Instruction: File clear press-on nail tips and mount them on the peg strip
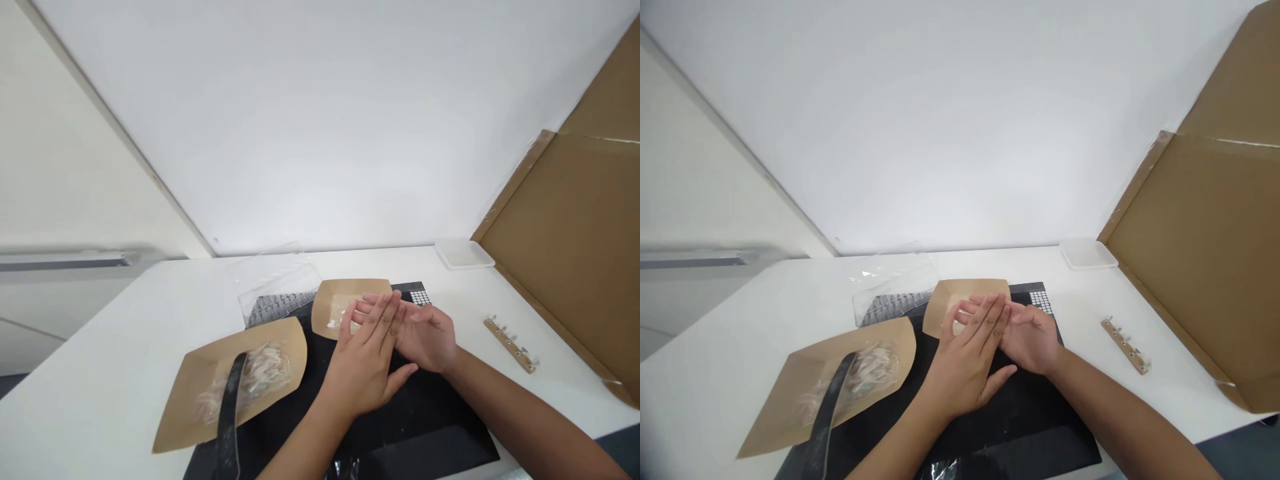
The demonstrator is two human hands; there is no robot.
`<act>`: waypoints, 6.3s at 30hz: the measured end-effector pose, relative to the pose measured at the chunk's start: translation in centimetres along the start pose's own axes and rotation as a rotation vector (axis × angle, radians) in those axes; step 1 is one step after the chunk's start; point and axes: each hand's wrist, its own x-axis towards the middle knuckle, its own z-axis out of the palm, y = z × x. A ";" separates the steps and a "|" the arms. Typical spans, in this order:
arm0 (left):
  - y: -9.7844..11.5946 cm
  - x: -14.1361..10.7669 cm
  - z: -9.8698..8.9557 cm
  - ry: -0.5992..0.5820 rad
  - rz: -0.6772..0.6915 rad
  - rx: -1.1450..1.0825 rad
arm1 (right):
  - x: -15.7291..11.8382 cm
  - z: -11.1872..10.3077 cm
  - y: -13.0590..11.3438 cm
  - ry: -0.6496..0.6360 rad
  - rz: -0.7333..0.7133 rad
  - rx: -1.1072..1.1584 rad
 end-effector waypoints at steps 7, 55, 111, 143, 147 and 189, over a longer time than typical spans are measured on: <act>-2.0 -0.4 0.1 -0.010 -0.229 0.046 | -0.4 0.4 -1.1 -0.115 0.042 -0.021; -1.2 -1.0 -0.1 -0.005 -0.526 -0.061 | -23.6 -16.2 1.4 1.163 -0.068 -1.181; -2.0 -2.8 -0.8 0.015 -0.207 -0.523 | -2.6 -17.1 -1.3 0.566 -0.417 -1.507; -1.3 -2.7 -0.2 0.187 -0.436 -0.741 | -5.2 -17.3 -4.9 0.063 0.154 -1.359; -1.2 -2.8 -0.2 0.180 -0.425 -0.752 | -5.3 -16.8 -4.8 0.062 0.146 -1.464; -1.2 -2.7 0.2 0.182 -0.358 -0.772 | -3.9 -12.0 -3.9 0.054 0.280 -2.051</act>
